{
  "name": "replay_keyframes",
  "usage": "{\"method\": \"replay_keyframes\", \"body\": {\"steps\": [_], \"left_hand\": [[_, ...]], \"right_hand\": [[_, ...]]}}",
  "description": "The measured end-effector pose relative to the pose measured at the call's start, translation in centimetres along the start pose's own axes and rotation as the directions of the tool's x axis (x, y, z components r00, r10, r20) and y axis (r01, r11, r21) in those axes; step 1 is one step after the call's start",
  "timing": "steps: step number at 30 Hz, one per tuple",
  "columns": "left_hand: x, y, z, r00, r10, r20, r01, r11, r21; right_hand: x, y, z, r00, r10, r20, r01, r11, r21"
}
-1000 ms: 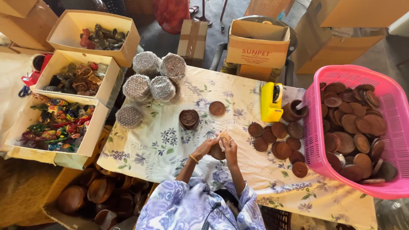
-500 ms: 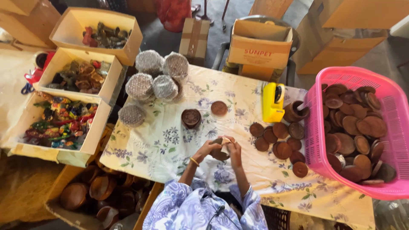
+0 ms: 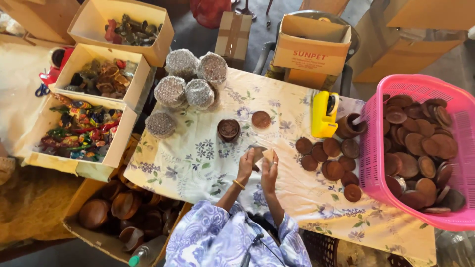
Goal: The person cleans and stacks wooden discs at a table.
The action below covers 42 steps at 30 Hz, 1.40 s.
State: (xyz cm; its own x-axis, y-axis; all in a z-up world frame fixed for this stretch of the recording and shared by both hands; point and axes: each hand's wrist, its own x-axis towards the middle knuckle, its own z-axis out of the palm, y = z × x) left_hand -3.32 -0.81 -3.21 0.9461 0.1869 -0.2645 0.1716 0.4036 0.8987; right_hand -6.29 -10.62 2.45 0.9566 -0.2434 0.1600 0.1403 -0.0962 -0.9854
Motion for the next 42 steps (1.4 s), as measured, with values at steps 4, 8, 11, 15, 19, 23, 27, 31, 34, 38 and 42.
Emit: {"method": "replay_keyframes", "body": {"steps": [4, 8, 11, 15, 19, 23, 27, 31, 34, 38, 42], "left_hand": [[1.2, 0.7, -1.3, 0.962, -0.21, 0.177, 0.203, 0.977, 0.059], [0.1, 4.7, -1.9, 0.771, -0.442, 0.459, 0.385, 0.897, 0.216], [1.3, 2.3, -3.4, 0.742, -0.481, 0.466, 0.402, 0.877, 0.264], [2.9, 0.9, -3.7, 0.903, -0.387, 0.185, 0.357, 0.917, 0.178], [4.0, 1.1, -2.4, 0.968, -0.25, -0.03, 0.246, 0.963, -0.11], [5.6, -0.9, -2.2, 0.999, -0.019, -0.028, 0.016, 0.994, -0.107], [5.3, 4.0, -1.3, 0.9, -0.318, 0.299, 0.316, 0.947, 0.057], [5.6, 5.8, -1.1, 0.778, -0.226, 0.587, 0.275, 0.962, 0.006], [4.2, 8.6, 0.1, 0.644, -0.339, 0.686, 0.376, 0.921, 0.103], [3.6, 8.6, 1.1, 0.617, -0.445, 0.649, 0.41, 0.886, 0.218], [4.6, 4.2, 2.1, 0.74, -0.389, 0.549, 0.251, 0.916, 0.312]], "right_hand": [[2.9, 5.8, -2.6, 0.99, 0.121, 0.066, -0.136, 0.943, 0.303], [4.6, 8.1, -3.7, 0.896, 0.29, 0.337, -0.381, 0.892, 0.244], [5.0, 6.5, -1.5, 0.844, 0.302, 0.443, -0.447, 0.853, 0.27], [4.4, 9.5, 2.2, 0.949, 0.237, 0.209, -0.281, 0.936, 0.211], [1.2, -1.8, 6.4, 0.998, 0.049, 0.026, -0.045, 0.987, -0.155], [1.7, -4.0, 5.9, 0.997, -0.058, -0.043, 0.052, 0.99, -0.128], [6.4, 1.6, 0.3, 0.957, 0.224, 0.182, -0.223, 0.975, -0.026], [10.6, -3.3, -2.4, 0.803, 0.297, 0.516, -0.416, 0.9, 0.129], [11.4, -7.5, -2.8, 0.618, 0.325, 0.716, -0.619, 0.763, 0.188], [11.4, -1.2, -3.7, 0.625, 0.394, 0.674, -0.601, 0.794, 0.093], [11.5, 13.6, -4.4, 0.992, 0.092, 0.083, -0.062, 0.951, -0.303]]}}
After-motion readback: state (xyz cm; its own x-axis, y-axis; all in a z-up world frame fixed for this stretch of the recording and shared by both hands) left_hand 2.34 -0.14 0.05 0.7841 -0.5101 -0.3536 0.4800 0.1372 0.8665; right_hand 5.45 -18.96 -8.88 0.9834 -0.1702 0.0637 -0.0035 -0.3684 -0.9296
